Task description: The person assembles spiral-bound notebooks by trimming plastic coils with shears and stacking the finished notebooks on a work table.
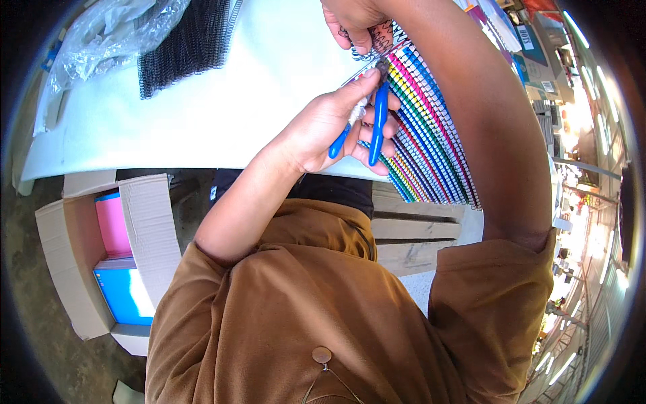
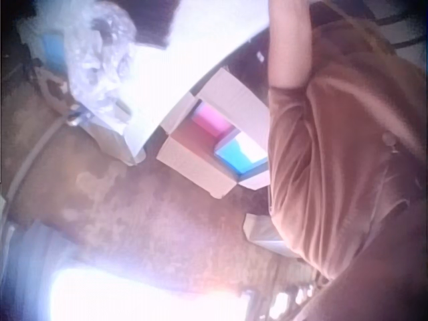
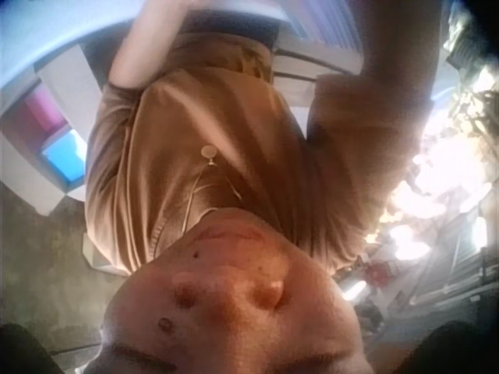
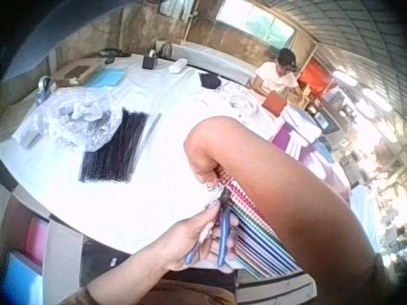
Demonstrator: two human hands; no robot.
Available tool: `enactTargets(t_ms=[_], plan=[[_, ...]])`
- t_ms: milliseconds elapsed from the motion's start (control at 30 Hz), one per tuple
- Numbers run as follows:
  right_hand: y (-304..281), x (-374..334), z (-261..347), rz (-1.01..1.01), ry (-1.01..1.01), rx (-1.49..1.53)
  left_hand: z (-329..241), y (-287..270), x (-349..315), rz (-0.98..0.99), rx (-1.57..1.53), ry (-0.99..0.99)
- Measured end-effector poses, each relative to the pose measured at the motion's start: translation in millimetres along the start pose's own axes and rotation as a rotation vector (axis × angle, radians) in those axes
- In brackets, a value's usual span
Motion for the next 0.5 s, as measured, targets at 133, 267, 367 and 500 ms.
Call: enactTargets(t_ms=[133,267,367,500], plan=[[0,2,-1,-0.010,0.005,-0.010,1,3,2,-0.016,0.042,0.031],[1,2,1,-0.017,0.005,-0.015,5,-1,4,0.064,-0.045,0.045],[2,1,-1,-0.020,0.006,-0.018,5,6,1,0.007,0.004,0.016],[3,-4,-3,-0.030,0.004,-0.030,5,18,-6,-0.068,0.100,0.006]])
Point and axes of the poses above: each hand's wrist, its own x-axis towards the middle knuckle, its own y-axis out of the palm, z = x × y, the point moved 1 cm from there along x, towards the middle knuckle, and after that the axes turned 7 degrees about -y, right-handed, at the moved point
